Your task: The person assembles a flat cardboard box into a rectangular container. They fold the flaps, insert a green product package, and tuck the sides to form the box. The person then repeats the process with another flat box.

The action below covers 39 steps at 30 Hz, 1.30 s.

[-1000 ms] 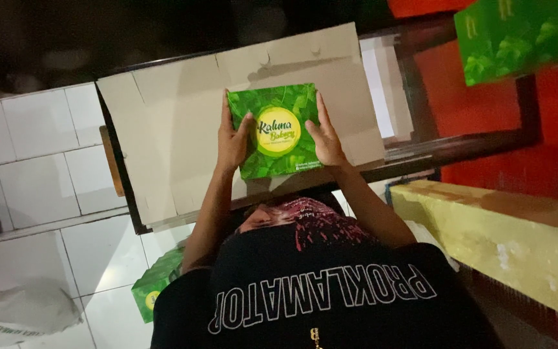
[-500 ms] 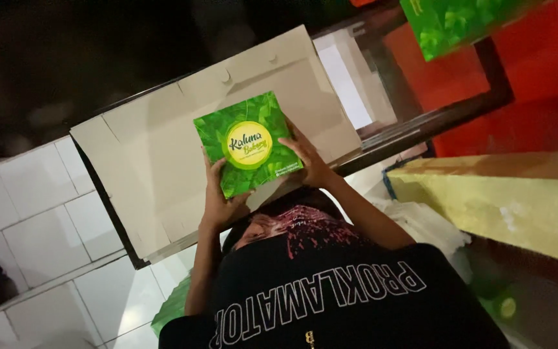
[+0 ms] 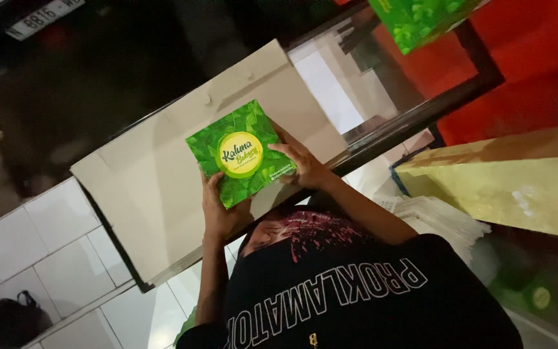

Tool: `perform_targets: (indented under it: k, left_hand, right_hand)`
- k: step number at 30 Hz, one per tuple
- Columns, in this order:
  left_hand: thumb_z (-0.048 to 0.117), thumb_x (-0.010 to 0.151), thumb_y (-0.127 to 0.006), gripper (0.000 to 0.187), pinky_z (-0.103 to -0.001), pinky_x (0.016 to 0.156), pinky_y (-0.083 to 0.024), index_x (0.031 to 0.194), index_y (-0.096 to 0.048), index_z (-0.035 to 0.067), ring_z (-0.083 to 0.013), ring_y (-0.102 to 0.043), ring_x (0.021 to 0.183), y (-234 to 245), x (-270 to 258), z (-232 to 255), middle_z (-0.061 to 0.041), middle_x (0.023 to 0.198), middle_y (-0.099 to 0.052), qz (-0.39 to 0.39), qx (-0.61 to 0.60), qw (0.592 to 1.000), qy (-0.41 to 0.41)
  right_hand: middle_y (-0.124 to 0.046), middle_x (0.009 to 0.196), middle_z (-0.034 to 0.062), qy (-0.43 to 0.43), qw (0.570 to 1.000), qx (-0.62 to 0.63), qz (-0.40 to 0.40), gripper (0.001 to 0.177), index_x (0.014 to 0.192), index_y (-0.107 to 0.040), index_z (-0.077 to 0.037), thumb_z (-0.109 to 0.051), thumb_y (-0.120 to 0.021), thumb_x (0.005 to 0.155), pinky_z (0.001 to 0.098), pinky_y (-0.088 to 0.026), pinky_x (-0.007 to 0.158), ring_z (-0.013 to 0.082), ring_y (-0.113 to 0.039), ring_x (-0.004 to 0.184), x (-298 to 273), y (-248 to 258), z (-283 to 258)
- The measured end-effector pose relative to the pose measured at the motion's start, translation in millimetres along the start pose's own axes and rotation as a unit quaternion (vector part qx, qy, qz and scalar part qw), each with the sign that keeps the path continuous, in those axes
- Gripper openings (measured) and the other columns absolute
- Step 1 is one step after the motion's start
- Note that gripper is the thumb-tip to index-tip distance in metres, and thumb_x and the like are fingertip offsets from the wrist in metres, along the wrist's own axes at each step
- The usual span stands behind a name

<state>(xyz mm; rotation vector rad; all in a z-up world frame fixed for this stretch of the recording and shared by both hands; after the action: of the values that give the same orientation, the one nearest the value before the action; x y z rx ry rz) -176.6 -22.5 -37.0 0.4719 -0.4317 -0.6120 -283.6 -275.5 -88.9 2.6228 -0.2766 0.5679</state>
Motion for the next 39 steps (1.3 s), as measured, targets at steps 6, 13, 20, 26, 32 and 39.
perform_targets:
  k: [6, 13, 20, 26, 32, 39]
  left_hand:
    - [0.021, 0.075, -0.094, 0.085, -0.044, 0.105, -0.056, 0.138, -0.04, 0.001, -0.0405, -0.062, 0.13, -63.3, 20.1, 45.3, -0.032, 0.16, -0.033, 0.017, -0.063, 0.996, 0.066]
    - [0.024, 0.07, -0.095, 0.092, -0.055, 0.123, -0.04, 0.145, -0.043, 0.008, -0.0475, -0.029, 0.158, -103.5, 43.8, 94.7, -0.028, 0.171, -0.017, 0.075, 0.027, 0.996, -0.045]
    - [0.032, 0.078, -0.092, 0.092, -0.05, 0.124, -0.043, 0.152, -0.04, 0.015, -0.043, -0.024, 0.162, -195.4, 59.6, 143.2, -0.023, 0.176, 0.0, 0.087, -0.07, 0.994, 0.005]
    - [0.024, 0.071, -0.096, 0.099, -0.047, 0.117, -0.048, 0.15, -0.038, 0.014, -0.041, -0.037, 0.153, -274.6, 73.5, 172.7, -0.023, 0.175, -0.003, 0.063, -0.071, 0.994, 0.057]
    - [0.022, 0.072, -0.095, 0.099, -0.051, 0.121, -0.045, 0.153, -0.037, 0.019, -0.0427, -0.035, 0.155, -300.5, 86.7, 211.5, -0.02, 0.174, -0.008, 0.12, -0.089, 0.989, -0.004]
    - [0.056, 0.09, -0.068, 0.09, -0.064, 0.108, -0.044, 0.163, -0.02, 0.033, -0.0438, -0.039, 0.142, -323.4, 108.1, 221.0, -0.021, 0.164, -0.025, 0.184, -0.592, 0.778, 0.1]
  right_hand:
    - [-0.022, 0.172, 0.0176, -0.05, 0.996, -0.067, -0.037, 0.092, 0.162, -0.037, -0.023, -0.033, -0.087, 0.085, 0.0553, -0.036, 0.126, 0.041, -0.029, 0.158, -25.7, 65.6, 17.9]
    - [-0.031, 0.178, 0.008, 0.075, 0.997, 0.01, -0.004, 0.103, 0.169, -0.011, -0.029, -0.028, -0.085, 0.097, 0.0522, -0.03, 0.136, 0.0317, -0.033, 0.163, -65.6, 121.5, 72.2]
    - [-0.032, 0.17, 0.0206, -0.18, 0.97, 0.144, -0.079, 0.094, 0.164, -0.031, -0.01, -0.042, -0.078, 0.089, 0.0533, -0.023, 0.13, 0.0377, -0.03, 0.158, -59.0, 223.0, 60.5]
    - [-0.034, 0.17, 0.0188, -0.203, 0.971, 0.071, -0.102, 0.093, 0.163, -0.035, -0.016, -0.046, -0.08, 0.087, 0.0546, -0.022, 0.13, 0.0369, -0.029, 0.159, -88.7, 314.5, 78.4]
    - [-0.03, 0.171, 0.0216, -0.172, 0.976, 0.052, -0.123, 0.099, 0.163, -0.032, -0.017, -0.032, -0.088, 0.082, 0.0567, -0.021, 0.128, 0.0402, -0.021, 0.161, -95.4, 378.8, 59.5]
    - [-0.02, 0.175, 0.0177, 0.133, 0.988, 0.071, -0.033, 0.09, 0.165, -0.029, -0.019, -0.019, -0.084, 0.093, 0.0485, -0.027, 0.134, 0.0342, -0.024, 0.165, -43.7, 452.5, -1.7]
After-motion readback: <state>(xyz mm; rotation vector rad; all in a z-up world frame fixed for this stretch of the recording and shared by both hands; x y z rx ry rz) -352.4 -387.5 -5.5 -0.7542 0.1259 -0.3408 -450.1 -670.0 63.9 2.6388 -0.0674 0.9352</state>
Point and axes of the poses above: each hand's wrist, its own x-axis towards the middle knuckle, its own y-axis out of the back of the hand, z = x × y, the point moved 1 cm from there along x, towards the middle knuckle
